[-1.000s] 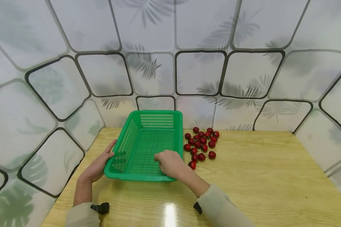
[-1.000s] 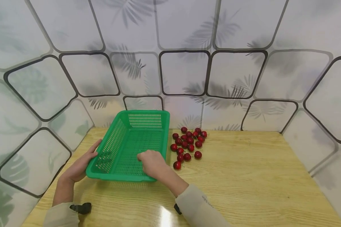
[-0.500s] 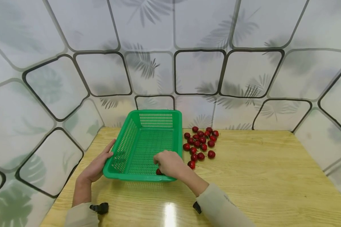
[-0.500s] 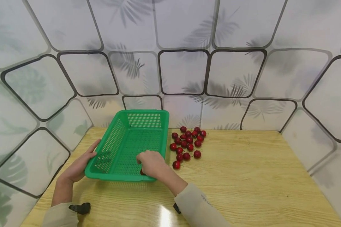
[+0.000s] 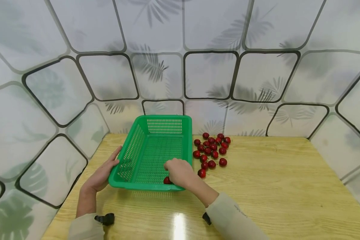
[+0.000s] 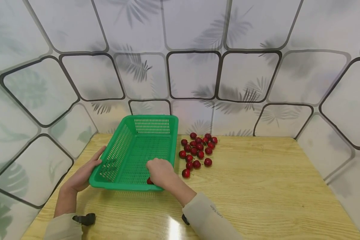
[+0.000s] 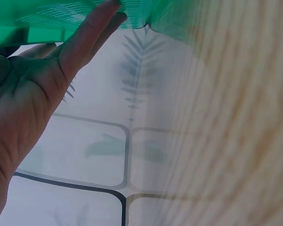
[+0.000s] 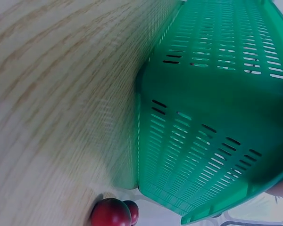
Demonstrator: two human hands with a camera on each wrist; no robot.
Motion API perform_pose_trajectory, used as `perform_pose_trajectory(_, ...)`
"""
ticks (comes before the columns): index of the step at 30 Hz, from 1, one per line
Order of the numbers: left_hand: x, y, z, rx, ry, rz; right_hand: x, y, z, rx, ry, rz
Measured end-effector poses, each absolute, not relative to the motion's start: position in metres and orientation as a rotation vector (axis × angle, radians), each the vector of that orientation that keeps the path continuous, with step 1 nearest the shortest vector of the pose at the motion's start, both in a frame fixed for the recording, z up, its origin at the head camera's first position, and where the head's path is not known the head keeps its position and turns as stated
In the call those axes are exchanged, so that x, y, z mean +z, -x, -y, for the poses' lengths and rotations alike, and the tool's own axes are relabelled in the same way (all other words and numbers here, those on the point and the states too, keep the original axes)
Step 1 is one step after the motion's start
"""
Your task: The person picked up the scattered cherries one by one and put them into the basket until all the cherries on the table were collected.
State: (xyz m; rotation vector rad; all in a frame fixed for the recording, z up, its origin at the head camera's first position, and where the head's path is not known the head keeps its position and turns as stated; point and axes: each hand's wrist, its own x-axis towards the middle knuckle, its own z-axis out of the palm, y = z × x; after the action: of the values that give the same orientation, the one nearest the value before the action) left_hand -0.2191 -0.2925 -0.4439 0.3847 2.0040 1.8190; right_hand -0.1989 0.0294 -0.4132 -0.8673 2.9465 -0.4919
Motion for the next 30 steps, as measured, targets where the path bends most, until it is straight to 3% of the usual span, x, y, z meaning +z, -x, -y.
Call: perform_pose_trajectory(30, -0.4435, 0.2190, 0.2918, 1.827, -0.375, -1.996, -0.4151, 0.2000, -0.0297, -0.509, 0.866, -2.963)
